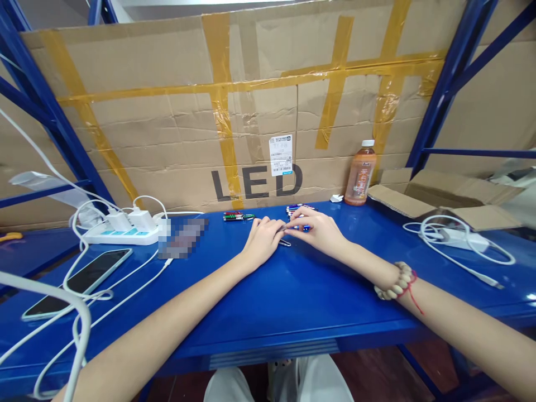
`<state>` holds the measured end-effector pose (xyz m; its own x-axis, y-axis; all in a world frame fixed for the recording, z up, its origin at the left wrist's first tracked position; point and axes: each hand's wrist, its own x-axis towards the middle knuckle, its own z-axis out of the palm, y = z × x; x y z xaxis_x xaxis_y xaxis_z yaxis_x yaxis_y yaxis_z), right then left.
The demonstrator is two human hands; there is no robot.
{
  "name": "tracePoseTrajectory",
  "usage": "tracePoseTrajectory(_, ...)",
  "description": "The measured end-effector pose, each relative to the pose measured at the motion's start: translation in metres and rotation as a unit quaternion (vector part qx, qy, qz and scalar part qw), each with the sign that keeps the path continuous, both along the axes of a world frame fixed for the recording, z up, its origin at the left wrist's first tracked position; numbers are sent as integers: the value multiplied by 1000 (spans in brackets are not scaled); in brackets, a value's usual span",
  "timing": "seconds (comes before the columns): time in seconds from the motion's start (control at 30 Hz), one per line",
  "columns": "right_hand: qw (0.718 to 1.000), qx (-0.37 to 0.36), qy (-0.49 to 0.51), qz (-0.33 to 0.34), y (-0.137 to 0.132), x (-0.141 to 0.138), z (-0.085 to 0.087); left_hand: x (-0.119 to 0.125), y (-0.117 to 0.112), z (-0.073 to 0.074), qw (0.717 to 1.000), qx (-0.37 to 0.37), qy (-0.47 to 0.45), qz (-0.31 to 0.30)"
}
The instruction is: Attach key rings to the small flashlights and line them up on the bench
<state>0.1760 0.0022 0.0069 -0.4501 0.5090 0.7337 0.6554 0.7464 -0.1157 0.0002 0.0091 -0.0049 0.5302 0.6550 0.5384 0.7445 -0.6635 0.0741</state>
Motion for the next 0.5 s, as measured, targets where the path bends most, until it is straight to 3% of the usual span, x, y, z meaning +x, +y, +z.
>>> tracePoseTrajectory(0.17, 999, -18, -31, -17, -6, 0, 7, -1, 1, -1, 1000, 2, -12, 5)
tracePoseTrajectory(0.3, 994, -64, -37, -77, -5, 6, 14, -3, 3, -2, 997, -15, -74, -11)
tracePoseTrajectory(0.5, 967, -129, -173, -137, 4, 15, 7, -3, 4, -1, 993, -47, -108, -27)
